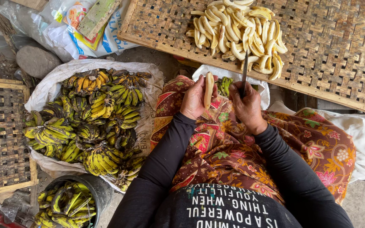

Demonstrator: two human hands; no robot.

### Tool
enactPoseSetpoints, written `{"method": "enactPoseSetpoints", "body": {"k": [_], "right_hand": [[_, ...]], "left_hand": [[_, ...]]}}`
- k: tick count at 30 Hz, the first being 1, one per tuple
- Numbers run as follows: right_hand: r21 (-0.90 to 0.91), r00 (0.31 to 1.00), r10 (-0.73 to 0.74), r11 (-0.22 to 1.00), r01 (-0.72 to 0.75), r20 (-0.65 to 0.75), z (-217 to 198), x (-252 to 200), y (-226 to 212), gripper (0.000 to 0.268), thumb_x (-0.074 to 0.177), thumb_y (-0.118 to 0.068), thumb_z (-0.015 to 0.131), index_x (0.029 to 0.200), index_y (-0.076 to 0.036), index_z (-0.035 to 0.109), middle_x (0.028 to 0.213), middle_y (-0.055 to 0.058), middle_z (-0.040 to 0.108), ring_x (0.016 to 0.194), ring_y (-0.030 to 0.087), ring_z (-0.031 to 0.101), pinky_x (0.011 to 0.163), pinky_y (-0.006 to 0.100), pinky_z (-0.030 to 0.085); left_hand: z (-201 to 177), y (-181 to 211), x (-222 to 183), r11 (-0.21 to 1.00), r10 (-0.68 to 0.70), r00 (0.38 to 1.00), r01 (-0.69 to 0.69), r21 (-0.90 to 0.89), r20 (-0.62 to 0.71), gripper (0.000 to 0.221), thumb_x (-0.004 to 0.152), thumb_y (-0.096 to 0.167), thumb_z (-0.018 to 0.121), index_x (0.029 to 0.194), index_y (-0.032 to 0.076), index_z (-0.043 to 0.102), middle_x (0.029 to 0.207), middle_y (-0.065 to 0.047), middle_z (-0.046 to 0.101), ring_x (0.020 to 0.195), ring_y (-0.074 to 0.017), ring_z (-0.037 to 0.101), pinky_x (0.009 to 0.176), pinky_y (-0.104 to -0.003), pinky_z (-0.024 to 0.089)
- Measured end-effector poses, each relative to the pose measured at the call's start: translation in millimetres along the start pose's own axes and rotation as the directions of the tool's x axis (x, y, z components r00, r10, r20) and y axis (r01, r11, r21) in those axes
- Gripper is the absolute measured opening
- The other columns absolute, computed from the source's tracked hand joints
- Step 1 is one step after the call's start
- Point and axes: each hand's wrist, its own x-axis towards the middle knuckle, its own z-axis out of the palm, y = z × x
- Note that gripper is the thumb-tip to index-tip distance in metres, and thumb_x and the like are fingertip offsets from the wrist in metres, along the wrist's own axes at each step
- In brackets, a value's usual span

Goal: The person peels green bananas by hand and with a knife, placing the peeled fruit onto a wooden tray and the skins into a white bag.

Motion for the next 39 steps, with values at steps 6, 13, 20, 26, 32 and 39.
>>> {"method": "enactPoseSetpoints", "body": {"k": [6, 13, 20, 26, 32, 39], "right_hand": [[-0.396, 0.852, 0.391, 0.885, -0.243, 0.349, 27.4, -24.7, 16.6, 0.020, 0.107, -0.019, 0.055, 0.100, -0.001, 0.063, 0.070, 0.007, 0.063, 0.057, 0.017, 0.056, 0.051, 0.034, 0.050], [-0.324, 0.909, 0.285, 0.928, -0.183, 0.305, 43.0, -24.1, 20.1, 0.030, 0.107, -0.024, 0.054, 0.094, 0.001, 0.062, 0.065, 0.008, 0.065, 0.059, 0.016, 0.064, 0.057, 0.035, 0.050], [-0.291, 0.917, 0.225, 0.948, -0.128, 0.329, 43.4, -23.6, 16.2, 0.028, 0.107, -0.023, 0.053, 0.095, 0.001, 0.059, 0.069, 0.011, 0.066, 0.062, 0.019, 0.066, 0.058, 0.035, 0.051], [-0.375, 0.932, 0.214, 0.922, -0.093, 0.294, 47.9, -20.3, 28.5, 0.023, 0.104, -0.021, 0.056, 0.103, 0.002, 0.061, 0.065, 0.016, 0.063, 0.058, 0.025, 0.065, 0.056, 0.041, 0.049], [-0.454, 0.929, 0.255, 0.884, -0.112, 0.267, 52.0, -12.0, 49.8, 0.022, 0.105, -0.018, 0.054, 0.110, 0.002, 0.062, 0.068, 0.022, 0.064, 0.062, 0.036, 0.067, 0.058, 0.046, 0.050], [-0.388, 0.940, -0.156, 0.881, 0.271, 0.302, 54.6, -3.6, 68.0, 0.023, 0.090, -0.006, 0.057, 0.109, 0.005, 0.064, 0.088, 0.026, 0.071, 0.080, 0.042, 0.070, 0.066, 0.046, 0.055]], "left_hand": [[-7.0, -6.8, 10.7, 0.986, 0.148, 0.987, -0.152, -0.071, -0.056, 0.039, 0.108, 0.021, 0.056, 0.146, 0.012, 0.052, 0.096, -0.005, 0.061, 0.086, -0.0161, 0.062, 0.072, -0.032, 0.054], [-13.5, -16.0, 14.3, 0.961, 0.235, 0.969, -0.243, -0.133, -0.077, 0.039, 0.109, 0.014, 0.055, 0.147, 0.010, 0.050, 0.100, -0.006, 0.062, 0.092, -0.0183, 0.063, 0.078, -0.034, 0.056], [-17.6, -17.3, 15.1, 0.946, 0.277, 0.956, -0.289, -0.143, -0.100, 0.037, 0.109, 0.011, 0.053, 0.146, 0.009, 0.050, 0.101, -0.006, 0.062, 0.093, -0.0184, 0.063, 0.079, -0.035, 0.056], [-20.1, -22.4, 16.7, 0.943, 0.291, 0.952, -0.302, -0.141, -0.097, 0.037, 0.109, 0.012, 0.053, 0.146, 0.010, 0.050, 0.102, -0.005, 0.060, 0.093, -0.0177, 0.060, 0.081, -0.036, 0.055], [-20.6, -32.7, 17.7, 0.953, 0.252, 0.967, -0.253, -0.168, -0.030, 0.036, 0.111, 0.012, 0.054, 0.146, 0.010, 0.049, 0.104, -0.004, 0.058, 0.091, -0.0165, 0.058, 0.081, -0.035, 0.053], [-8.4, -37.0, 13.2, 0.965, 0.189, 0.981, -0.195, -0.175, -0.053, 0.030, 0.113, 0.016, 0.050, 0.142, 0.007, 0.050, 0.102, -0.006, 0.059, 0.090, -0.0181, 0.060, 0.082, -0.035, 0.055]]}}
